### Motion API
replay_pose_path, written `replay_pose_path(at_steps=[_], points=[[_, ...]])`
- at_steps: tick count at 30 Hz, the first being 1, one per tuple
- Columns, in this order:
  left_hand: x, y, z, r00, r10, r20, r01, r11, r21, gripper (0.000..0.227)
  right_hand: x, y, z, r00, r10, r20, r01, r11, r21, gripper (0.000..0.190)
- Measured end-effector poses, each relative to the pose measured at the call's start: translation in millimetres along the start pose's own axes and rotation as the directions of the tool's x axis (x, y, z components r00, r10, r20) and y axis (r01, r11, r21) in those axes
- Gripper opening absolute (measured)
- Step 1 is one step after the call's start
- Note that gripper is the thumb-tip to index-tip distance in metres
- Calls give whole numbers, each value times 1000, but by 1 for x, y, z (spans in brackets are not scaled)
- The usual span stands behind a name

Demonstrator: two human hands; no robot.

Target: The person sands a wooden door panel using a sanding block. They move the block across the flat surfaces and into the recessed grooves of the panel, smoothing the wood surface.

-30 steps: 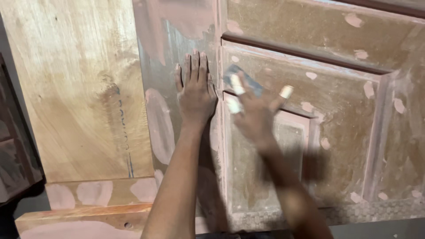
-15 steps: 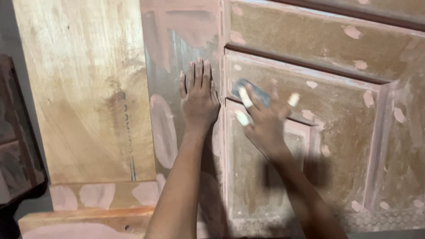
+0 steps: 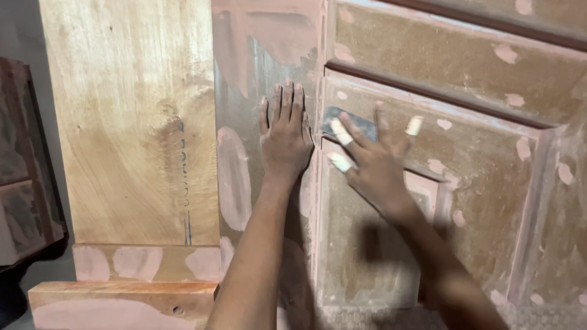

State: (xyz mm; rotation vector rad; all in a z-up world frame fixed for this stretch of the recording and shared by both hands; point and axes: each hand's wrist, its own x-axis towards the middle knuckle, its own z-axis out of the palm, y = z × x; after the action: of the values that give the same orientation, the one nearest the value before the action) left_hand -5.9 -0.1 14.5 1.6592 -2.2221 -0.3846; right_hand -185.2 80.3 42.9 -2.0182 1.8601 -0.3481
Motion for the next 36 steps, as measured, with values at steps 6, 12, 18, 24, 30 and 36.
replay_pose_path(at_steps=[6,12,18,24,30,36], points=[[1,-2,4,1000,4,-25,-4,1000,-3,53,-24,10,-8,992,-60,-114,74,989,130,56],[0,-1,1,1000,2,-27,-2,1000,14,54,-23,3,-6,999,-32,-40,31,999,-13,59],[-1,-1,1,1000,4,-6,-4,1000,-18,53,-7,-18,7,997,79,-18,-79,997,-20,55],[1,0,0,1000,-4,-5,4,1000,-19,51,-35,-8,-16,992,119,-30,-121,989,-81,59],[0,0,-2,1000,-7,-6,7,1000,-19,53,0,-19,20,999,37,-39,-40,996,-85,49],[-1,1,4,1000,-11,-15,10,999,-41,53,-31,-19,-7,985,160,-58,-158,987,36,62]])
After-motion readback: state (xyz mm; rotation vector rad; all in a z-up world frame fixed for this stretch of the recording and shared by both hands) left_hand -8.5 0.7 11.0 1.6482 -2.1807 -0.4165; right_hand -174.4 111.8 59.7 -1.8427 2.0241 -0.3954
